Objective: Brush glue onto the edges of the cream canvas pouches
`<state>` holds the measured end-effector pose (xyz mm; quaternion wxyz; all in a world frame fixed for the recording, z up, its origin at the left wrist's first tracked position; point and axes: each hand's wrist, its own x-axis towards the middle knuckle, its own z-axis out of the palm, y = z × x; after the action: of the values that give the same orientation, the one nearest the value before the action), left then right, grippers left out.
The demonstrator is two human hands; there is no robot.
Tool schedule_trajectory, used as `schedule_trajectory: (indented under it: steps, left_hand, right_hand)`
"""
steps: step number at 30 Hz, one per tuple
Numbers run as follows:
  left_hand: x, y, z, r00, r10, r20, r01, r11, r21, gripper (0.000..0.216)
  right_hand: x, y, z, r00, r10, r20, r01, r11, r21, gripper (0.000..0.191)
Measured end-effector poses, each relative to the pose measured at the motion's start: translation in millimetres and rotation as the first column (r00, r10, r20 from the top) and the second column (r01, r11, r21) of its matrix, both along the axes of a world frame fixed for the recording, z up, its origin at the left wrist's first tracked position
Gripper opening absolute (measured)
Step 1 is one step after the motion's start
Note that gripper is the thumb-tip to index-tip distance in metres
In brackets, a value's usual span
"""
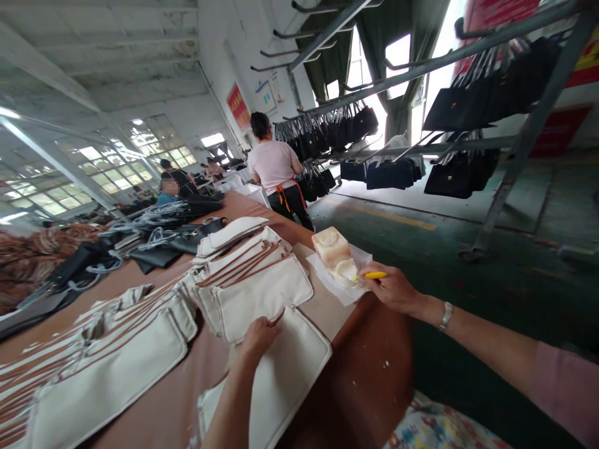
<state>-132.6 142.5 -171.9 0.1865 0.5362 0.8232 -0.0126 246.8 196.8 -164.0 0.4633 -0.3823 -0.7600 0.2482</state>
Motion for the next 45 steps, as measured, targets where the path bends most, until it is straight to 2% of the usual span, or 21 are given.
schedule_trajectory:
  steps: [3,5,9,12,17,21,24,28,31,33,36,38,41,43,45]
  left_hand:
    - [10.8,-0.2,1.8,0.998,-0.029,0.055,0.028,0.999,0.024,0.033]
    - [19.3,0.8,1.4,0.994,-0.042,0.103,0.038,0.999,0.033,0.037]
    - [38.4,0.2,1.9,0.972,-0.051,0.229,0.033,0.996,0.082,0.036]
    - [53.1,-10.9,10.9,0.924,-0.087,0.373,0.025,0.985,0.168,0.035]
    - [78.1,-50.3,44.2,0.79,-0.149,0.594,0.008,0.972,0.233,0.049]
    - [98.0,-77.9,65.6,0.709,-0.165,0.685,-0.02,0.967,0.254,0.044]
    - [107.6,-89.0,69.8,0.665,-0.163,0.729,-0.083,0.954,0.288,0.042]
    - [110.8,-95.0,66.1,0.691,-0.207,0.693,-0.078,0.931,0.356,0.039]
    - [111.5,-98.5,63.9,0.7,-0.254,0.667,-0.037,0.92,0.389,0.036]
    - [113.4,-103.3,65.0,0.717,-0.302,0.628,0.011,0.906,0.423,0.032]
    - [118.1,-114.6,69.6,0.77,-0.4,0.497,0.121,0.857,0.501,0.024]
    - [120.8,-122.3,72.0,0.797,-0.457,0.395,0.194,0.814,0.548,0.021]
    - [122.1,-129.9,71.1,0.816,-0.498,0.293,0.257,0.767,0.588,0.017]
    - [121.1,-132.2,68.5,0.827,-0.496,0.265,0.267,0.761,0.591,0.014]
    - [119.9,-133.2,66.7,0.836,-0.485,0.256,0.265,0.766,0.586,0.013]
  right_hand:
    - [-8.1,-11.8,8.2,0.989,-0.055,-0.136,0.048,0.997,-0.053,0.026]
    - [-16.6,-20.4,14.2,0.964,-0.06,-0.26,0.028,0.992,-0.126,0.029]
    - [-37.0,-33.4,21.3,0.845,-0.102,-0.526,-0.086,0.943,-0.322,0.037]
    - [-46.7,-40.0,25.1,0.753,-0.17,-0.636,-0.125,0.912,-0.391,0.04]
    - [-54.3,-52.8,36.1,0.713,-0.182,-0.677,-0.195,0.876,-0.44,0.04]
    - [-64.2,-60.9,41.2,0.776,-0.081,-0.625,-0.23,0.887,-0.401,0.037]
    - [-65.8,-63.3,44.5,0.827,-0.079,-0.556,-0.166,0.911,-0.377,0.037]
    - [-56.6,-71.6,55.0,0.839,-0.134,-0.527,-0.066,0.937,-0.344,0.038]
    - [-50.7,-80.2,60.2,0.846,-0.027,-0.532,-0.158,0.941,-0.299,0.032]
    - [-47.8,-80.9,60.1,0.858,-0.001,-0.514,-0.167,0.945,-0.281,0.032]
    - [-43.2,-74.2,58.0,0.843,-0.091,-0.53,-0.062,0.962,-0.265,0.034]
    - [-41.5,-70.2,57.2,0.825,-0.122,-0.552,-0.04,0.962,-0.271,0.037]
    - [-42.7,-73.1,58.0,0.843,-0.01,-0.538,-0.197,0.925,-0.325,0.039]
    - [-43.5,-78.6,60.3,0.831,0.118,-0.544,-0.361,0.858,-0.366,0.037]
    - [-42.1,-82.2,64.2,0.809,0.178,-0.56,-0.445,0.808,-0.386,0.033]
